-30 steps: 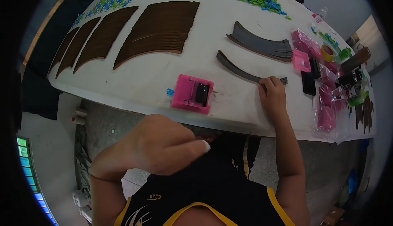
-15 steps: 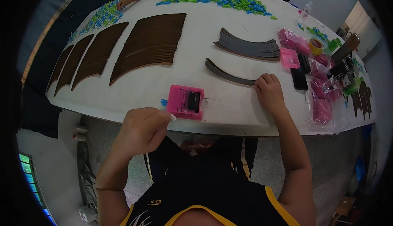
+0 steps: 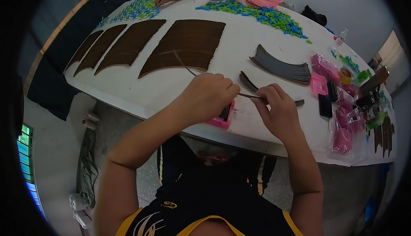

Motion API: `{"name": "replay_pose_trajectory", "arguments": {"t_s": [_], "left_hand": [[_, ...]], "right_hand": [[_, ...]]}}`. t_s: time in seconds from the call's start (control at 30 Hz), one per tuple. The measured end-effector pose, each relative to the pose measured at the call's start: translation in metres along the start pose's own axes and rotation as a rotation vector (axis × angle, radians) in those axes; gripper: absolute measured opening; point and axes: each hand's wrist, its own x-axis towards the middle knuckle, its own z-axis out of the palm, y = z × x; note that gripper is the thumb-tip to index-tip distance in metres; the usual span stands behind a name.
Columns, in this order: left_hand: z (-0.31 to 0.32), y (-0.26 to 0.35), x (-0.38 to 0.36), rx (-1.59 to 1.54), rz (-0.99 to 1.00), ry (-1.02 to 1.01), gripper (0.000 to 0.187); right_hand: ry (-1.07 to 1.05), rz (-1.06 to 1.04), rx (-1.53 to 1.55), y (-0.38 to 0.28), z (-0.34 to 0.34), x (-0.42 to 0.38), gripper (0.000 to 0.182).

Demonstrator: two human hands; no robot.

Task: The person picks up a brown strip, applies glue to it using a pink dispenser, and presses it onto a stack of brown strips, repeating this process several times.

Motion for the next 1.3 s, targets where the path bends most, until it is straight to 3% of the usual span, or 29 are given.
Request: {"name": "replay_pose_trajectory", "arguments": {"t_s": [0.2,0.3,0.4,0.47,0.77,0.97,1.3], "left_hand": [[-0.026,-0.027,-0.013,0.077,-0.029,-0.15,0.007],[-0.028,-0.022,-0.008,0.042,0.025,-0.078,0.007],[-0.036,-0.023,-0.003,0.065,0.059,-0.104,0.006],[-0.04,-0.027,-0.004,0.071,0.078,-0.137,0.005],[-0.043,-0.03,0.005,0.14,0.182,-0.251,0.004],[-0.045,-0.025,0.01,0.176,0.183,-0.304,0.008],[-0.039,-0.028,0.01,0.239,0.199,-0.337,0.009]], "right_hand": [[-0.038,0.035,0.105,0.015,0.016,0.0,0.012],[-0.054,-0.007,0.084,0.006,0.033,0.01,0.01],[-0.099,0.1,0.225,-0.001,0.043,0.015,0.012],[-0.159,0.048,0.276,0.006,0.052,0.014,0.013],[-0.282,-0.055,0.279,0.015,0.072,0.015,0.013],[-0.329,0.014,0.322,0.013,0.075,0.014,0.016],[-0.292,-0.004,0.311,0.014,0.086,0.012,0.019]]}}
